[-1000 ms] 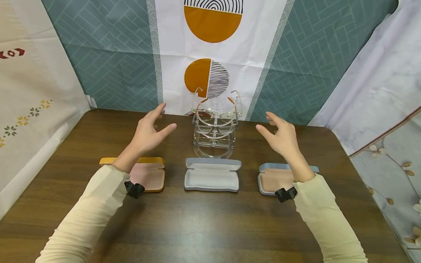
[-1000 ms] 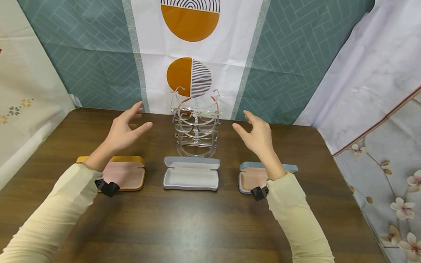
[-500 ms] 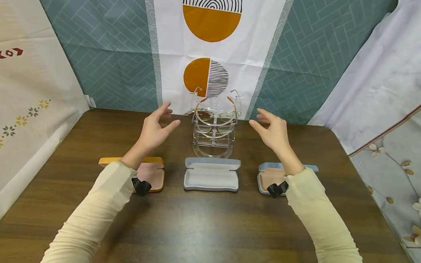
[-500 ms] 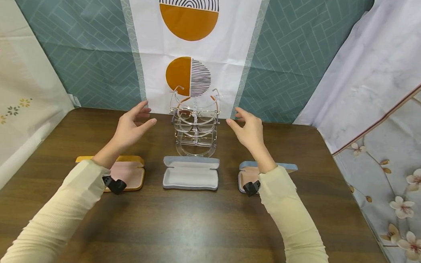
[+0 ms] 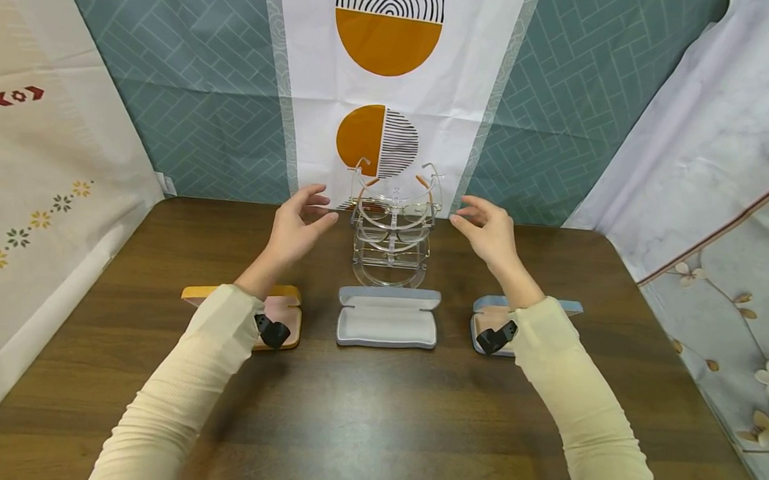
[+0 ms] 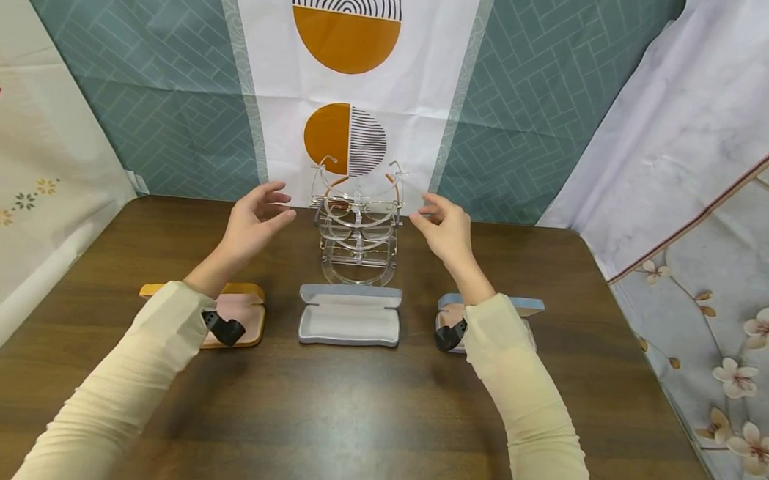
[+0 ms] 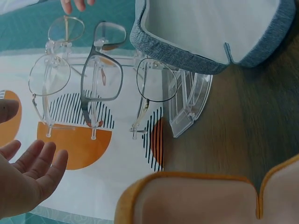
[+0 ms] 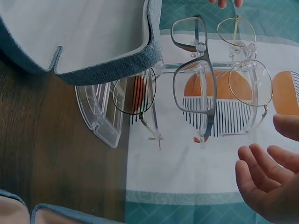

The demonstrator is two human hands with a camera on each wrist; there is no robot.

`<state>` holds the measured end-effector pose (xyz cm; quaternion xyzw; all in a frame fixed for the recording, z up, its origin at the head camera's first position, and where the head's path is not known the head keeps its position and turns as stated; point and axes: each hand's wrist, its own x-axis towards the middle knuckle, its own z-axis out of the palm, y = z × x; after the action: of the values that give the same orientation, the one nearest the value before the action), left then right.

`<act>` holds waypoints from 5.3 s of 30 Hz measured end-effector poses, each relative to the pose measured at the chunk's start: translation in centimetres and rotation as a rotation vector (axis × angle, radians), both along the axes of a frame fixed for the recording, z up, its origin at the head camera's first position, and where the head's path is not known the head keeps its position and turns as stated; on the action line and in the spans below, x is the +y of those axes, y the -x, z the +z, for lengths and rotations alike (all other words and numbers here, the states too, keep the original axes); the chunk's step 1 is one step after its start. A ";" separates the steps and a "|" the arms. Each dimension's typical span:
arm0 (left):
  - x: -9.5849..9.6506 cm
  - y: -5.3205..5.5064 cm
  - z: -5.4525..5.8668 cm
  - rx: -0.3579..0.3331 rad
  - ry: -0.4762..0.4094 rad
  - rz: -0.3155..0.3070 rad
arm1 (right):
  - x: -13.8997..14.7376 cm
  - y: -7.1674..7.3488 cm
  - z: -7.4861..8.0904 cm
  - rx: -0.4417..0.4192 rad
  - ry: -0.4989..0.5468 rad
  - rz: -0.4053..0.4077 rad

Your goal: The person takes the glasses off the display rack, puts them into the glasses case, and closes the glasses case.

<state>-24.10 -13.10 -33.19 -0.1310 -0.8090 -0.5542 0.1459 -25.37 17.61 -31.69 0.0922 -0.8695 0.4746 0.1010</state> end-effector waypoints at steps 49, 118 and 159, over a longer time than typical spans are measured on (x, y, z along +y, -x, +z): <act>4.1 2.5 0.1 -0.179 -0.394 0.015 | -3.5 1.3 -0.4 -0.088 0.376 -0.031; 4.0 -8.1 0.6 0.013 -0.490 0.006 | -3.1 -7.7 0.1 0.123 0.594 0.155; 3.1 -12.8 -2.0 -0.058 -0.488 -0.009 | -3.1 -12.4 -2.3 0.076 0.536 0.160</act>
<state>-11.34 -10.02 -35.19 -0.0795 -0.6544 -0.7374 0.1477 -13.01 14.47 -33.96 0.1483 -0.6987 0.6901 0.1165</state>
